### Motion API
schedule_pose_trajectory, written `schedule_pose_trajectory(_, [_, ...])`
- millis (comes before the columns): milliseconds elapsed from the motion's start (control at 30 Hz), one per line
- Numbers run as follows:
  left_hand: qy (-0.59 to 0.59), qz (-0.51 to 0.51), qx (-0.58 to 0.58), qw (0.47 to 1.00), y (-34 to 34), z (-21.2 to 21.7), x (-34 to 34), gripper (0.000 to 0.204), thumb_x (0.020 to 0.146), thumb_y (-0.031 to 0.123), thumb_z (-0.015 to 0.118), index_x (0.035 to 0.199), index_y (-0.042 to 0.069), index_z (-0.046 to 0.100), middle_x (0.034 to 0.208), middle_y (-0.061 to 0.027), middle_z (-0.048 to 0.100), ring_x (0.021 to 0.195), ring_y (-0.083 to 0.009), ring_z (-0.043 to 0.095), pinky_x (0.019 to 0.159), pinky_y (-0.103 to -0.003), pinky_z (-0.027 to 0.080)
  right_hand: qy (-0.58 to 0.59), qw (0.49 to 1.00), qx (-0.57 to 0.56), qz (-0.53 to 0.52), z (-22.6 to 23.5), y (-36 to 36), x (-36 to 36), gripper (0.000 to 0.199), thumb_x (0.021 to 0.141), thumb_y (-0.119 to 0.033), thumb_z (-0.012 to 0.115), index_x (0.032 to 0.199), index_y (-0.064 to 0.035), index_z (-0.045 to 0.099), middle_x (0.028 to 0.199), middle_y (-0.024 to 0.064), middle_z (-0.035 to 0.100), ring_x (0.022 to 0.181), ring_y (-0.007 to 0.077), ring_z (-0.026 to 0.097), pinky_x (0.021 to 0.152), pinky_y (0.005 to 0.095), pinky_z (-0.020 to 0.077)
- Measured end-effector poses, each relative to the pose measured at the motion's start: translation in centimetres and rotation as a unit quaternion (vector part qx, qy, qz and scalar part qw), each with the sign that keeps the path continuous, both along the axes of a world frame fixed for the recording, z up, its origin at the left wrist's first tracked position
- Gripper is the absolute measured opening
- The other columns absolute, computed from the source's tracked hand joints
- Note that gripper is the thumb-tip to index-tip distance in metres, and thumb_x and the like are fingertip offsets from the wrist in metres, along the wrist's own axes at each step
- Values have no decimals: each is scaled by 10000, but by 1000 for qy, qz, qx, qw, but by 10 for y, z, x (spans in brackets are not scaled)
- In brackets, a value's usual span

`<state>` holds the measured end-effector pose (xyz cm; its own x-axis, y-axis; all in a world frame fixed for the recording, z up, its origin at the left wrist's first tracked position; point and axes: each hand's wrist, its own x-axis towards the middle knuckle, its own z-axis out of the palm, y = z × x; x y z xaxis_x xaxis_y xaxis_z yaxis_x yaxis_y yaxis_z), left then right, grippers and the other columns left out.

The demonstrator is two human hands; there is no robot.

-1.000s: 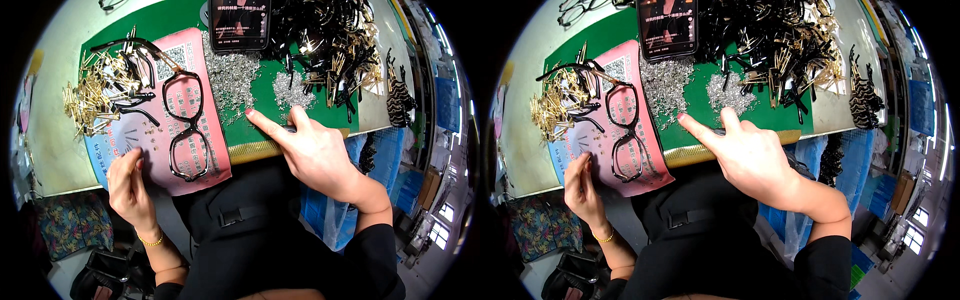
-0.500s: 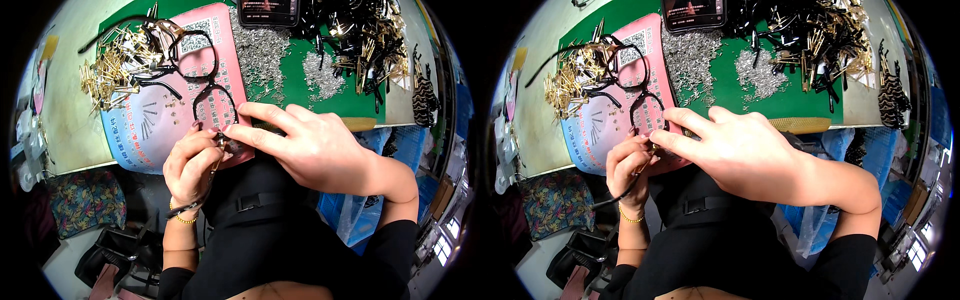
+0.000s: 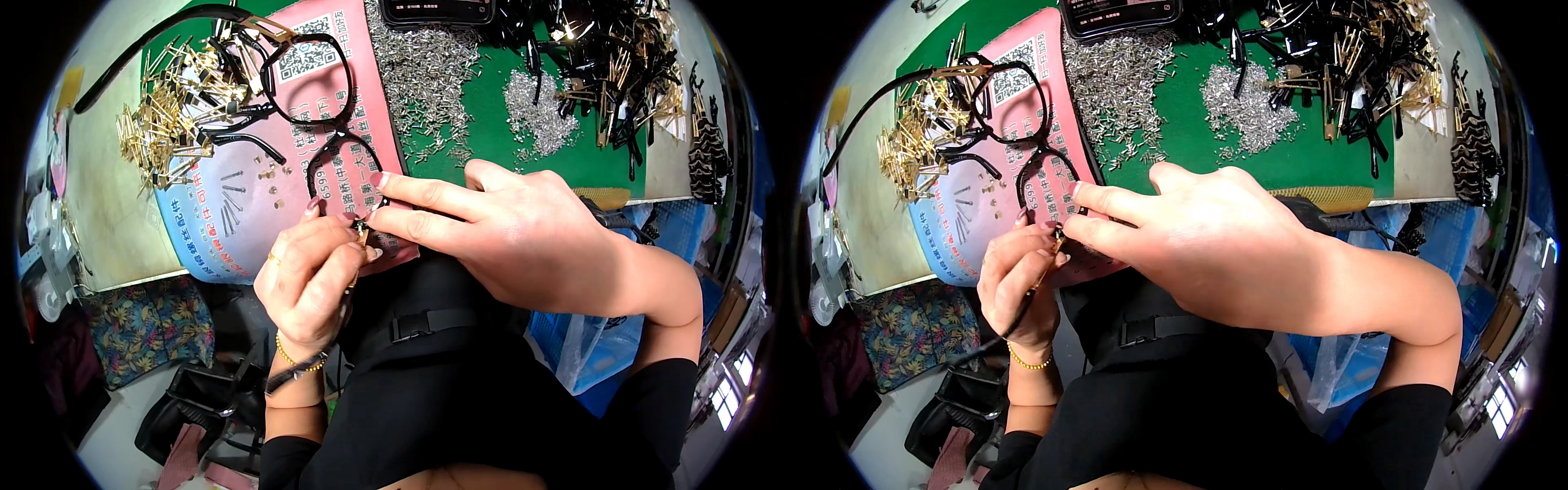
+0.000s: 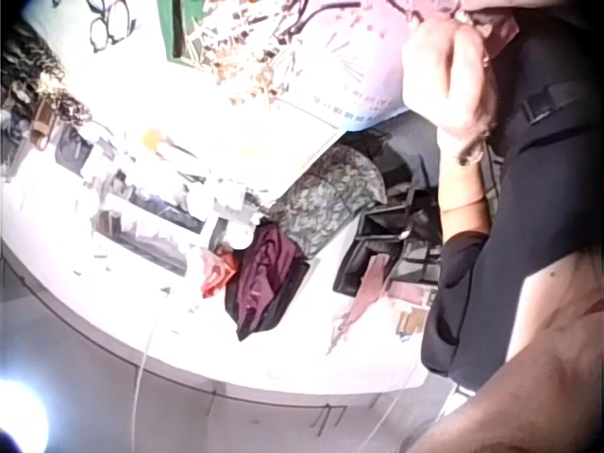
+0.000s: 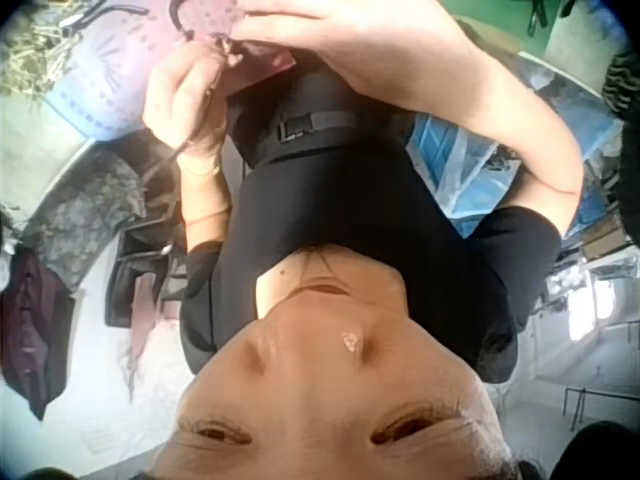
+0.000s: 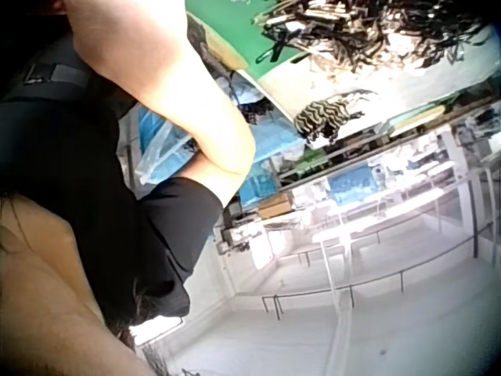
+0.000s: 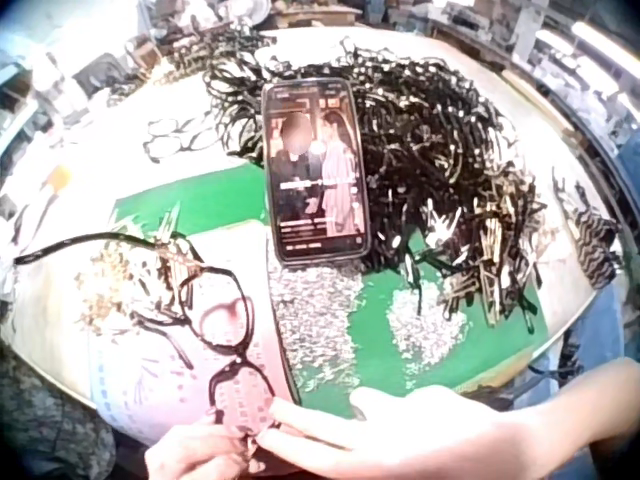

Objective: The person assembles eyeglasses by hand at a workbench. They pick up frames and small metal parts, attach the parts to the frames, and place the assembled glasses on the table. The process is repeated for multiple units.

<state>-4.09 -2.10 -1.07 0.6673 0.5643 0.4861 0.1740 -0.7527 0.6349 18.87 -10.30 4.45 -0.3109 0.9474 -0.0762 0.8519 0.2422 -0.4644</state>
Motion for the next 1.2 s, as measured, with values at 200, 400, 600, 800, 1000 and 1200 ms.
schedule_pose_trajectory(200, [24, 17, -51, 998, 8, 2, 5, 338, 667, -54, 802, 946, 59, 651, 836, -69, 670, 760, -247, 684, 732, -376, 582, -11, 1000, -4, -4, 0, 1, 0, 659, 720, -36, 715, 1347, -208, 607, 1368, -3, 610, 737, 234, 628, 511, 286, 548])
schedule_pose_trajectory(400, [20, -17, -16, 1000, 12, 0, 2, 367, 653, -17, 836, 959, 70, 653, 838, -63, 685, 783, -256, 699, 718, -355, 582, 0, 1000, -14, -3, 2, 4, 1, 634, 726, -45, 718, 1329, -205, 603, 1320, -11, 619, 725, 208, 626, 523, 275, 545])
schedule_pose_trajectory(600, [41, -32, -76, 996, 15, 6, -1, 313, 698, -52, 820, 936, 47, 643, 895, -93, 710, 871, -280, 717, 877, -446, 577, 2, 1000, -12, 0, 2, 6, 1, 606, 734, -49, 715, 1309, -208, 610, 1291, -16, 624, 698, 192, 620, 524, 267, 541])
schedule_pose_trajectory(800, [-88, 25, -365, 927, 2, 7, -2, 272, 746, -89, 786, 942, 26, 637, 963, -111, 637, 821, -267, 719, 789, -418, 597, -102, 993, 49, 29, -3, 10, -6, 498, 779, -132, 708, 1264, -214, 633, 1239, -43, 644, 668, 155, 595, 481, 259, 512])
schedule_pose_trajectory(1000, [-25, -30, -98, 994, 10, -6, -7, 246, 779, -157, 733, 961, -23, 637, 1055, -148, 580, 808, -276, 724, 781, -378, 609, -102, 982, 159, 7, -12, 12, -12, 232, 842, -222, 660, 1057, -135, 654, 1045, -15, 642, 748, 175, 637, 475, 254, 532])
schedule_pose_trajectory(1200, [40, 47, -1, 998, 3, -5, -5, 248, 737, -9, 846, 955, 23, 734, 1118, -137, 631, 1007, -283, 671, 865, -365, 560, -75, 978, 188, -46, -8, -15, -4, 295, 822, -214, 670, 1075, -70, 622, 1080, 71, 598, 796, 185, 603, 452, 225, 449])
